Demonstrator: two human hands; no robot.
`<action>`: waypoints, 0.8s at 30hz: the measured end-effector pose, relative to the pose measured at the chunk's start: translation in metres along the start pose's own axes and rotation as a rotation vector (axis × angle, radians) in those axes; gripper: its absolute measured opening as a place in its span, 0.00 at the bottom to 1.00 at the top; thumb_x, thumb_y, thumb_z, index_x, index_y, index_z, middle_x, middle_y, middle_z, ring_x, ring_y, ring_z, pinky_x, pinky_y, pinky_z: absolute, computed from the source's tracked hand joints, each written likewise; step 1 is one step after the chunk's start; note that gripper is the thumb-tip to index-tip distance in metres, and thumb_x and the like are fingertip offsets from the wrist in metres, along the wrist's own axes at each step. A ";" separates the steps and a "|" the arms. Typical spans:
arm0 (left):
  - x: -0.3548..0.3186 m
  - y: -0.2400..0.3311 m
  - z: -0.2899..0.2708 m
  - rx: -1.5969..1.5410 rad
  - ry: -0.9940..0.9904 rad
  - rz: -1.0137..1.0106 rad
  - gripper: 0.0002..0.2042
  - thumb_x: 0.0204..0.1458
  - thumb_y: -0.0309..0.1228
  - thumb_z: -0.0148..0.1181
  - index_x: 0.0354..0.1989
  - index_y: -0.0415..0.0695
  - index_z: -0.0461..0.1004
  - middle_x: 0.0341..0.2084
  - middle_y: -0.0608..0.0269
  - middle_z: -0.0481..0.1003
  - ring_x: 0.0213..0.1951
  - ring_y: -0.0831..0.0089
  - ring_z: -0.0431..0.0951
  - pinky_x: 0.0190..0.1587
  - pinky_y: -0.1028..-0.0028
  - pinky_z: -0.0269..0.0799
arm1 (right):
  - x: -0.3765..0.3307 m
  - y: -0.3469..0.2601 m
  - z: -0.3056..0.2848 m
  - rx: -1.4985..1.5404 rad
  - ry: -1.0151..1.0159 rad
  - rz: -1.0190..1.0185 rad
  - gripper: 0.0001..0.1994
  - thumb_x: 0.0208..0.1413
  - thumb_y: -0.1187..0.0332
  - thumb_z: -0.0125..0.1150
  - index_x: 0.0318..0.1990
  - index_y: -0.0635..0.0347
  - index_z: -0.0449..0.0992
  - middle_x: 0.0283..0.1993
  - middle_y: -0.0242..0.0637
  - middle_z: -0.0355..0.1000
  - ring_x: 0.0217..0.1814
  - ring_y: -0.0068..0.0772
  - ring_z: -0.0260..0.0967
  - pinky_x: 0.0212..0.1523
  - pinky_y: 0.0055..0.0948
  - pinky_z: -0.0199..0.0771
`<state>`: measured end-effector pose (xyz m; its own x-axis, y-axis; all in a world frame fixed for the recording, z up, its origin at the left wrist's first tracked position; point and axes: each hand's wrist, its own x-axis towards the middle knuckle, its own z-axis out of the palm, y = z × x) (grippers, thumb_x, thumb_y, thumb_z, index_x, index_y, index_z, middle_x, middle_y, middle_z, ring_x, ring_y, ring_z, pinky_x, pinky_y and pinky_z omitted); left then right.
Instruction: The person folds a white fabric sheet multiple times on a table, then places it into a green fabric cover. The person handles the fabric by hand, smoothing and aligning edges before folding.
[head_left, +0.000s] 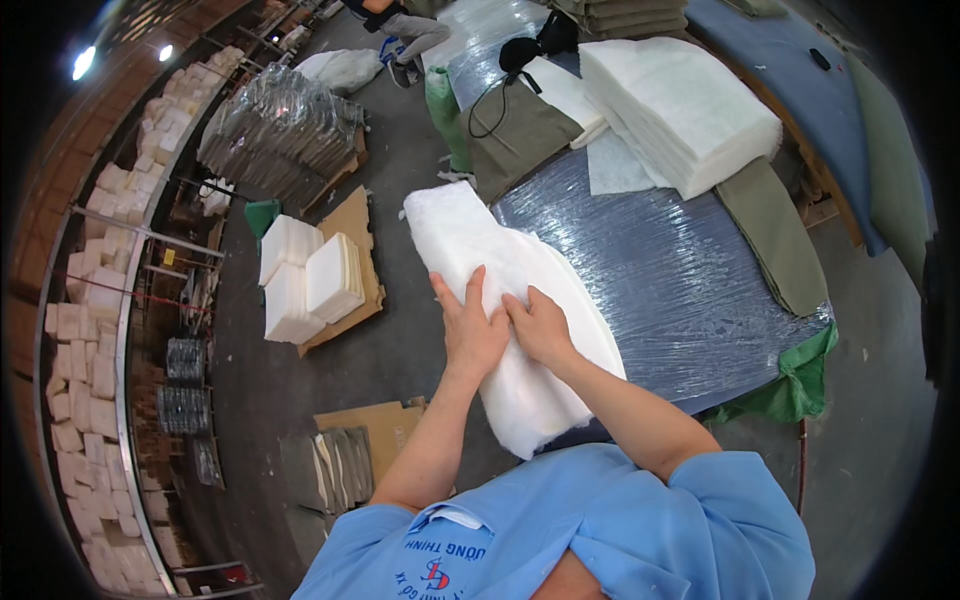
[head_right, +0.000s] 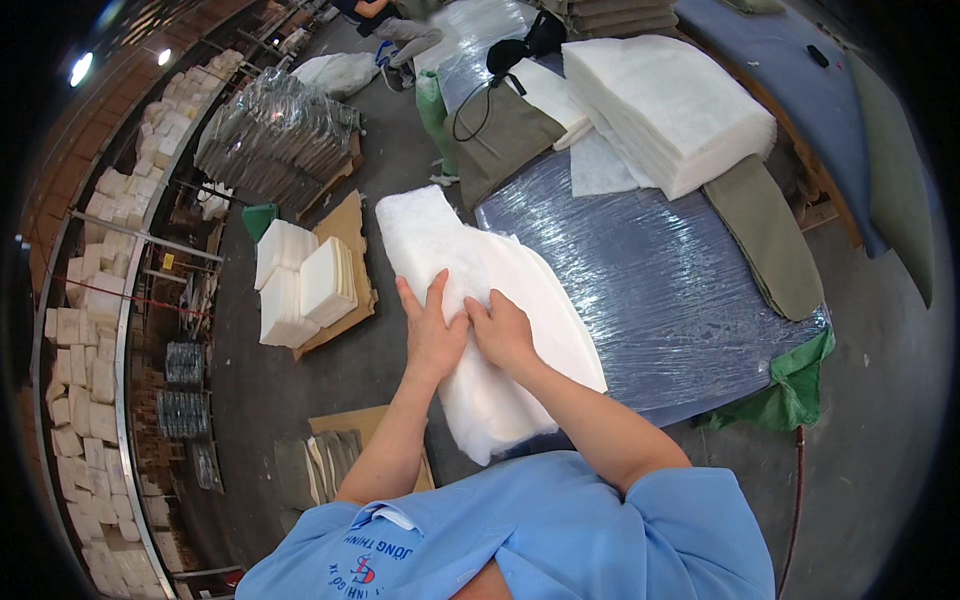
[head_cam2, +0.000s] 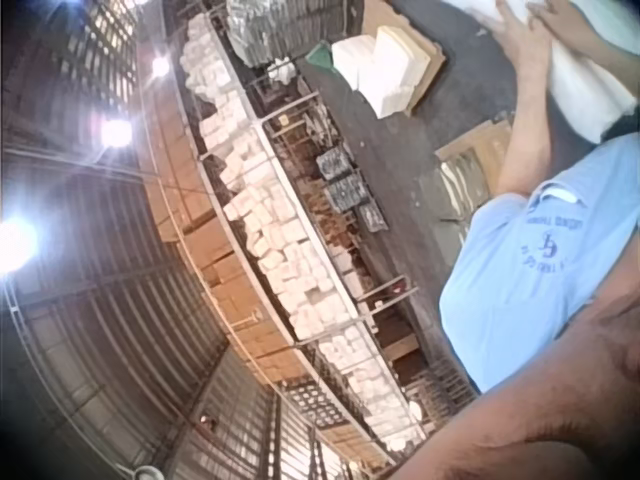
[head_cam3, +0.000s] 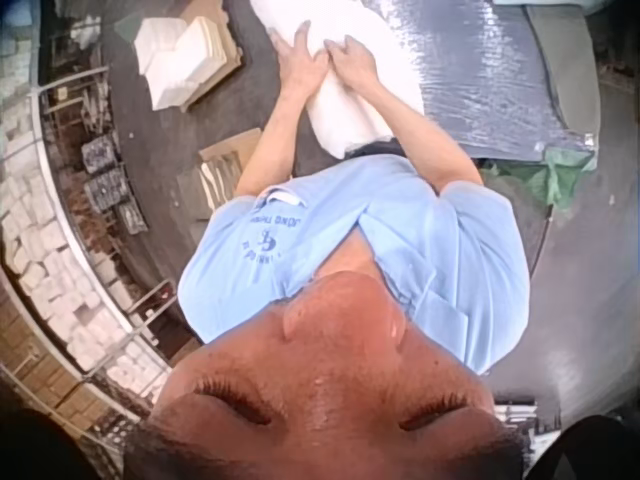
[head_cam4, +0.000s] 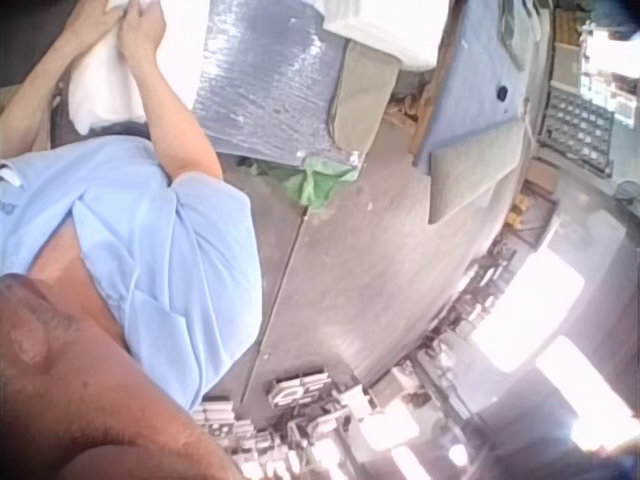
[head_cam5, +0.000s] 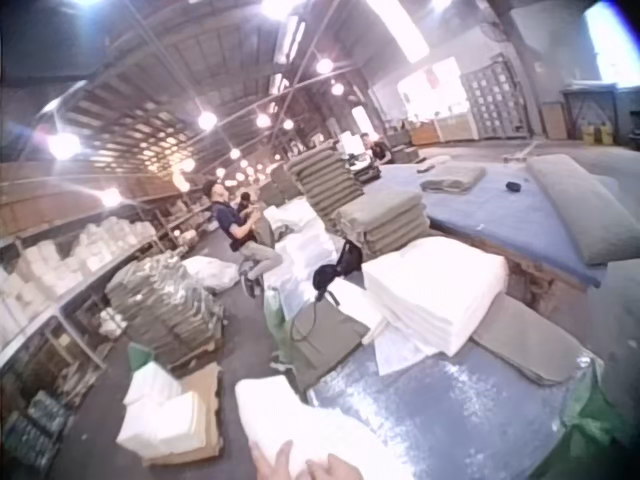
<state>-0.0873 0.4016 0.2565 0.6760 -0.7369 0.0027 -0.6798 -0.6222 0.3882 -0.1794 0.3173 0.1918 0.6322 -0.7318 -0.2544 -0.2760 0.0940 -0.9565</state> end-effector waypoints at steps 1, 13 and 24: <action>0.001 -0.002 0.000 -0.006 -0.002 -0.007 0.36 0.59 0.34 0.63 0.78 0.56 0.59 0.79 0.30 0.31 0.78 0.35 0.50 0.73 0.55 0.60 | -0.002 0.001 0.002 -0.039 0.017 -0.032 0.25 0.69 0.49 0.57 0.38 0.69 0.73 0.32 0.58 0.78 0.36 0.60 0.78 0.39 0.53 0.73; 0.002 -0.044 0.009 -0.917 0.077 -0.198 0.54 0.57 0.28 0.68 0.82 0.43 0.30 0.78 0.42 0.45 0.74 0.54 0.59 0.72 0.63 0.61 | 0.001 0.018 0.013 -0.267 -0.035 -0.193 0.19 0.72 0.53 0.53 0.39 0.62 0.70 0.26 0.56 0.76 0.32 0.65 0.76 0.37 0.58 0.73; -0.002 -0.054 0.008 -0.869 0.063 -0.185 0.54 0.56 0.25 0.66 0.82 0.45 0.29 0.78 0.42 0.45 0.74 0.55 0.58 0.70 0.63 0.64 | 0.028 0.042 0.022 -0.375 -0.024 -0.378 0.19 0.73 0.52 0.52 0.36 0.59 0.70 0.26 0.53 0.76 0.31 0.63 0.76 0.35 0.58 0.74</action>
<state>-0.0536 0.4346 0.2283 0.7853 -0.6128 -0.0885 -0.1197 -0.2905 0.9494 -0.1574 0.3154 0.1412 0.7531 -0.6517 0.0906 -0.2627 -0.4240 -0.8667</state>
